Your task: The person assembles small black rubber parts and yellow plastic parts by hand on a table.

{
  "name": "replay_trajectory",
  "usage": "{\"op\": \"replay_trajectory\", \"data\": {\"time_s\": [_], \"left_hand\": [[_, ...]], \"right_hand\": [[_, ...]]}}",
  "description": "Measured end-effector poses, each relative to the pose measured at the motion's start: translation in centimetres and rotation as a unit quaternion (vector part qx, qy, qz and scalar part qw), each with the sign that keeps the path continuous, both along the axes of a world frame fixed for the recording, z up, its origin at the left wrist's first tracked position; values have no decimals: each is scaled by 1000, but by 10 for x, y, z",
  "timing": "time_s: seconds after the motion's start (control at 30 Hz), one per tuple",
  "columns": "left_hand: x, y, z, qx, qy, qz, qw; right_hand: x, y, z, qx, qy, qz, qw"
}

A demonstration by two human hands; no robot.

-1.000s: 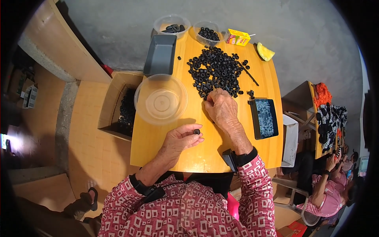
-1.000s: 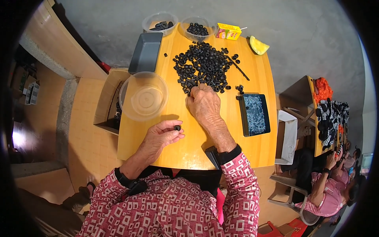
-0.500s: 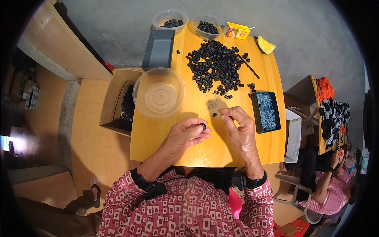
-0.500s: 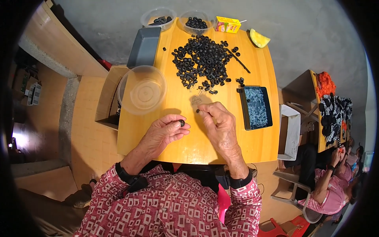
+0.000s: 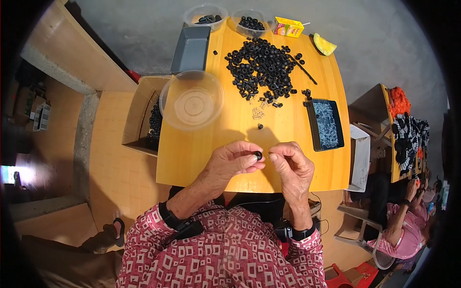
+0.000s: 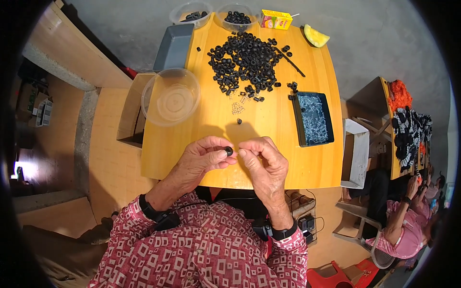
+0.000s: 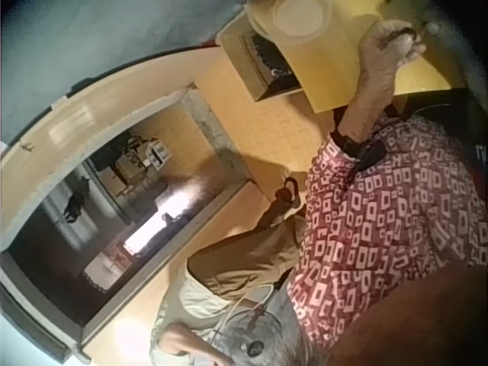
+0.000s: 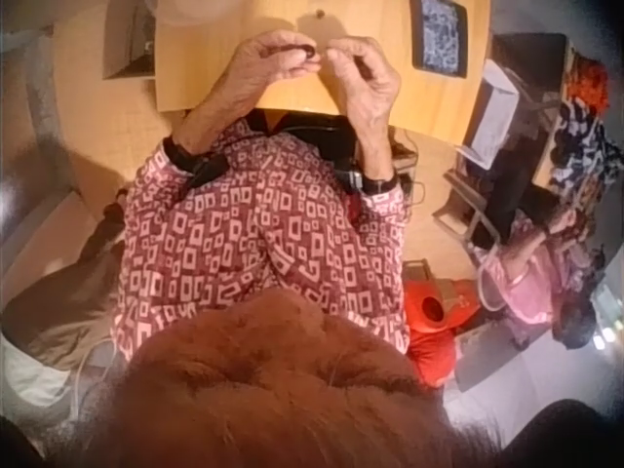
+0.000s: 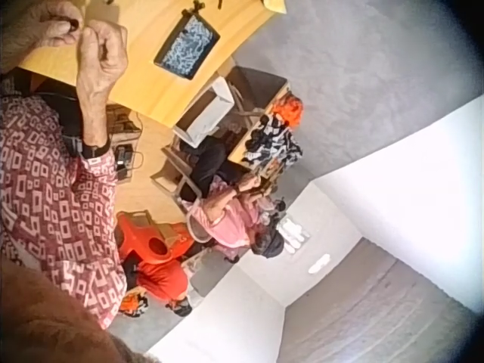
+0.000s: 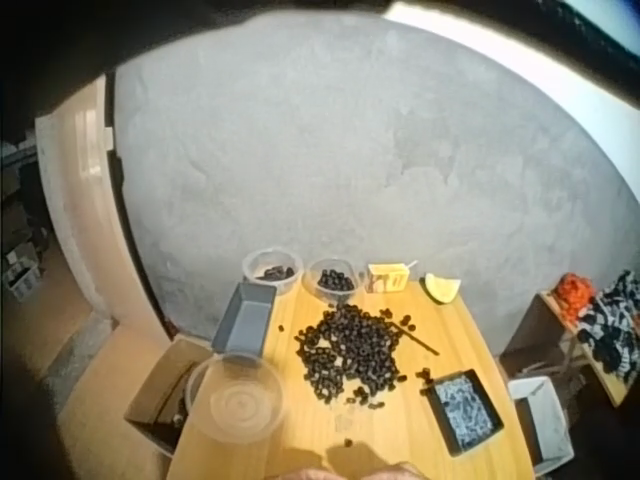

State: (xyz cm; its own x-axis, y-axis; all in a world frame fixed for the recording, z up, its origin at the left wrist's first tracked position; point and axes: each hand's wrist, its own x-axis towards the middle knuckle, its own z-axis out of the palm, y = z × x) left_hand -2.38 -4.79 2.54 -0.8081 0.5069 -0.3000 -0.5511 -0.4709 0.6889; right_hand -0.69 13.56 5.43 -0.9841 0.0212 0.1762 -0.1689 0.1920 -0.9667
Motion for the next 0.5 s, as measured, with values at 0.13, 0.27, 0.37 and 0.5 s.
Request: {"op": "replay_trajectory", "data": {"time_s": [0.13, 0.27, 0.37, 0.5], "left_hand": [[4, 4, 1, -21, 45, 6, 999], [6, 6, 4, -32, 77, 12, 996], [8, 8, 2, -37, 86, 13, 995], [10, 7, -1, -48, 88, 12, 995]], "right_hand": [[9, 0, 2, -20, 11, -7, 1000], [12, -2, 3, 14, 36, -14, 999], [12, -3, 2, 42, 68, -20, 997], [14, -6, 0, 81, 86, -20, 993]]}}
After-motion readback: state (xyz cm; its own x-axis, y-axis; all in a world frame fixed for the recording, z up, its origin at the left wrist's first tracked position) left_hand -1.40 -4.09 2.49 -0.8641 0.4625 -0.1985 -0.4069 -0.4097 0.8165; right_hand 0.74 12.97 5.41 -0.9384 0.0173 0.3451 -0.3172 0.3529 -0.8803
